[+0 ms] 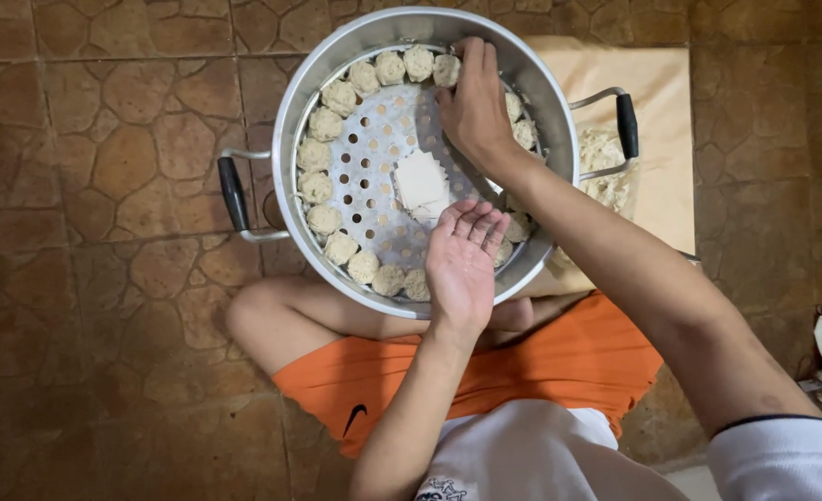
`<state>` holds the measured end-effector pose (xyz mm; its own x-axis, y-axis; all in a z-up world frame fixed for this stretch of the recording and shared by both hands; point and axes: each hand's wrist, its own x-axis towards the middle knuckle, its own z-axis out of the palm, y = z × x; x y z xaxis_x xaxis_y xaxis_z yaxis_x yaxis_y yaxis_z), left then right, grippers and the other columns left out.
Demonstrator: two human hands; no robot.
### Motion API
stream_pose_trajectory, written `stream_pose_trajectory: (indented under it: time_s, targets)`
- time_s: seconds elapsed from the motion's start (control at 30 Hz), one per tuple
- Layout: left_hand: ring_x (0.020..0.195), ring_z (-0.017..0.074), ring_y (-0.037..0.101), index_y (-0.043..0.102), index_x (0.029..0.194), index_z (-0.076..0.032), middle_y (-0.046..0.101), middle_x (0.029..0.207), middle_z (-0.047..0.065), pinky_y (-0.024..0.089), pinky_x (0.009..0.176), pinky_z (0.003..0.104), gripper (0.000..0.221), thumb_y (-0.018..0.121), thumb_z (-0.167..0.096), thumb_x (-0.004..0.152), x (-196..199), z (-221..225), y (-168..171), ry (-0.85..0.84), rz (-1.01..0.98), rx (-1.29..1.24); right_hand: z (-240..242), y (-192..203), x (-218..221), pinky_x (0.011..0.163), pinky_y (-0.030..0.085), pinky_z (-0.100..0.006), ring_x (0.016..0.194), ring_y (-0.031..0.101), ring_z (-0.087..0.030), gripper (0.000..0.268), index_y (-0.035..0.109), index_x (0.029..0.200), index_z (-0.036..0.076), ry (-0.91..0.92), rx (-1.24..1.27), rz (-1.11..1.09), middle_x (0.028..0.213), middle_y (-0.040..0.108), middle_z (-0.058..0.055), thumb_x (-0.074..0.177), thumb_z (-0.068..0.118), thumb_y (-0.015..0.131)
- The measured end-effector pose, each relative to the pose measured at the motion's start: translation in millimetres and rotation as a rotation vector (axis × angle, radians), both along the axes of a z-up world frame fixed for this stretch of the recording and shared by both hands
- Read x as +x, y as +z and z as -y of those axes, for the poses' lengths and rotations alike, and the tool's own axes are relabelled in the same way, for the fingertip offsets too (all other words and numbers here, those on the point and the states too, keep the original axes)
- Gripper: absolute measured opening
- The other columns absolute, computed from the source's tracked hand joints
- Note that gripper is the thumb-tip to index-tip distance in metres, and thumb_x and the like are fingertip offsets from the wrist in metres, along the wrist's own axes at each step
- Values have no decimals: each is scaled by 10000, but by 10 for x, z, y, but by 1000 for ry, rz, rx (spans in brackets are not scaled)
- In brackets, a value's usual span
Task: Manually assembling dumplings by portioning filling onto wrappers and arranging them in a steamer pot.
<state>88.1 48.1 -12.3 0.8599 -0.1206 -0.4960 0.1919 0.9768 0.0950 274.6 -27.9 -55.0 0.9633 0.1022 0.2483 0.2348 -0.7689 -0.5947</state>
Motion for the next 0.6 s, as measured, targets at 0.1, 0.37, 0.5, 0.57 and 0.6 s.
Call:
stream_pose_trajectory:
  time_s: [0.1,0.37,0.5,0.57,0.6]
  targets:
    - [1025,270,630,616,1142,5,638,1088,169,512,1080,450,300,481,-243,1039,-8,7,7,-4,13,14,14,-15,19,644,491,-485,834,560,-374,413,421,1135,19,-27,-85,30,1088,496,-202,867,-73,721]
    - [1031,266,624,609,1145,-6,631,1099,166,510,1085,454,298,497,-255,1025,-3,8,1,-7,1,10,-10,11,55,581,549,-495,760,628,-411,441,426,1144,21,-77,-277,-13,1107,550,-233,942,103,810]
    - [1022,264,624,605,1145,-5,632,1090,167,509,1084,458,287,496,-242,1024,-2,-13,16,-1,5,0,-54,347,-62,837,648,-453,975,654,-397,443,478,1192,-29,-98,-97,-233,1163,609,-286,886,-32,799]
    - [1034,264,625,607,1148,-11,638,1100,163,505,1083,452,281,488,-237,1031,-3,-16,8,0,8,-2,103,313,-117,822,613,-475,979,644,-399,384,514,1156,-49,-42,-122,-142,1125,631,-264,854,-90,747]
    - [1047,265,626,609,1151,-17,643,1110,160,501,1082,447,275,479,-231,1037,-5,-13,7,0,13,-4,188,298,-147,807,578,-498,983,633,-400,341,548,1120,-69,14,-146,-49,1087,653,-243,822,-148,694]
